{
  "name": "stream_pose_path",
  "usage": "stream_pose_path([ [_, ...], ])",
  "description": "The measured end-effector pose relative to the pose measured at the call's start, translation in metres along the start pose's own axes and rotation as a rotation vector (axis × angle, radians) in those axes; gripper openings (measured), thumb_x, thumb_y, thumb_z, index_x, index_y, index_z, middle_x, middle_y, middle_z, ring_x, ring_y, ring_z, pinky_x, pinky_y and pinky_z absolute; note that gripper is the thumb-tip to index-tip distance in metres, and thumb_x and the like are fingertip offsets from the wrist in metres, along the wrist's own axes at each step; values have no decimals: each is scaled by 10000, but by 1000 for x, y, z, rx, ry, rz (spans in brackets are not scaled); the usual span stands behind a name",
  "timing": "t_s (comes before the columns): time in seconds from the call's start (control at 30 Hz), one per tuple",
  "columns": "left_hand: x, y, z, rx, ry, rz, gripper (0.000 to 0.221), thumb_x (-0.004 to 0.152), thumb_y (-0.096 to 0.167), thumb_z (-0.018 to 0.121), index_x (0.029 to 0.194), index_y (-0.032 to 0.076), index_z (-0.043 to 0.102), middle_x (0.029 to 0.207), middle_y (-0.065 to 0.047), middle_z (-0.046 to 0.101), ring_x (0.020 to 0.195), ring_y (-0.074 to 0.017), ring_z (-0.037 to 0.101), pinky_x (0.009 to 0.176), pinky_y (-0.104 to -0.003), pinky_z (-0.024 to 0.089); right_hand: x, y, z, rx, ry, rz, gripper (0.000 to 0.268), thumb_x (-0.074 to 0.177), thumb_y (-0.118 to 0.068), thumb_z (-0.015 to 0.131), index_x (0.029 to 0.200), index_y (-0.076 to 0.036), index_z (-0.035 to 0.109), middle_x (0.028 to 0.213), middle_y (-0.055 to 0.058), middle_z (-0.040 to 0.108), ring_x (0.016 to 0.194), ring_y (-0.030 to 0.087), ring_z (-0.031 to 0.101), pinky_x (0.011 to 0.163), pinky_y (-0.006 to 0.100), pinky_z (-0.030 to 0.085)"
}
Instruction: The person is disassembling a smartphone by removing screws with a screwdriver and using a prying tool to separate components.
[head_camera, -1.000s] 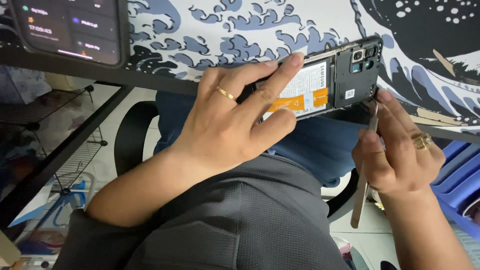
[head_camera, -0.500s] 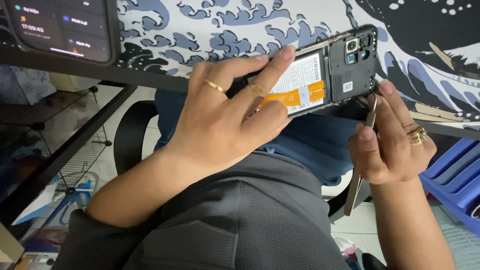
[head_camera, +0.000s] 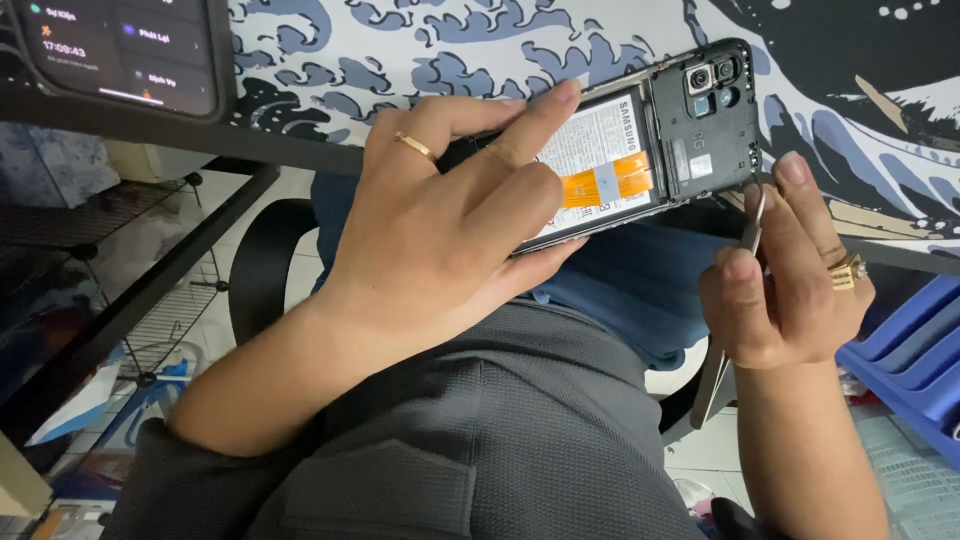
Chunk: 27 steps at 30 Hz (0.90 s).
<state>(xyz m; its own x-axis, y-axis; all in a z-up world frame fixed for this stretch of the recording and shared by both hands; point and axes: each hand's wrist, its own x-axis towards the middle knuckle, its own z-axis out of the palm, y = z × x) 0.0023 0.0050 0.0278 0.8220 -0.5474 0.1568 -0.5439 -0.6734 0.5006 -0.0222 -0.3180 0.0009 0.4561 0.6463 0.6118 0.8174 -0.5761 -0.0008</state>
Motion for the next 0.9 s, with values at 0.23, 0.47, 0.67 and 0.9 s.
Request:
stream_pose_path([
  [0.23,5,2,-6,-91,-11,-46,743,933,432,1163,1026,166,475,1600,-39,663,1286,-328,681,964,-557,560,-8,-5,-12,96,-35,66,308,1205,122,608,1499,49,558,1148,408,713,1096,658,761,859,712,706],
  [0.47,4,3,-7,-207,-20,-106,758,922,365,1158,1005,161,433,1602,-42,662,1315,-340,661,1005,-584,520,-20,-10,-17,84,-28,72,254,1125,206,690,1335,65,664,1114,367,708,1069,687,760,856,694,705],
  [0.67,9,6,-14,-265,-27,-168,700,898,356,1113,975,160,446,1564,-41,699,1281,-304,642,1005,-541,493,-29,-7,-14,102,16,53,353,933,388,837,1144,116,761,1108,408,712,1089,701,713,928,718,661],
  [0.9,8,6,-14,-274,-7,-164,692,887,352,1126,998,144,475,1511,-29,730,1278,-294,640,986,-512,487,-15,-11,-16,-42,-10,46,400,958,393,842,1172,60,782,1107,344,719,1042,653,767,852,643,718],
])
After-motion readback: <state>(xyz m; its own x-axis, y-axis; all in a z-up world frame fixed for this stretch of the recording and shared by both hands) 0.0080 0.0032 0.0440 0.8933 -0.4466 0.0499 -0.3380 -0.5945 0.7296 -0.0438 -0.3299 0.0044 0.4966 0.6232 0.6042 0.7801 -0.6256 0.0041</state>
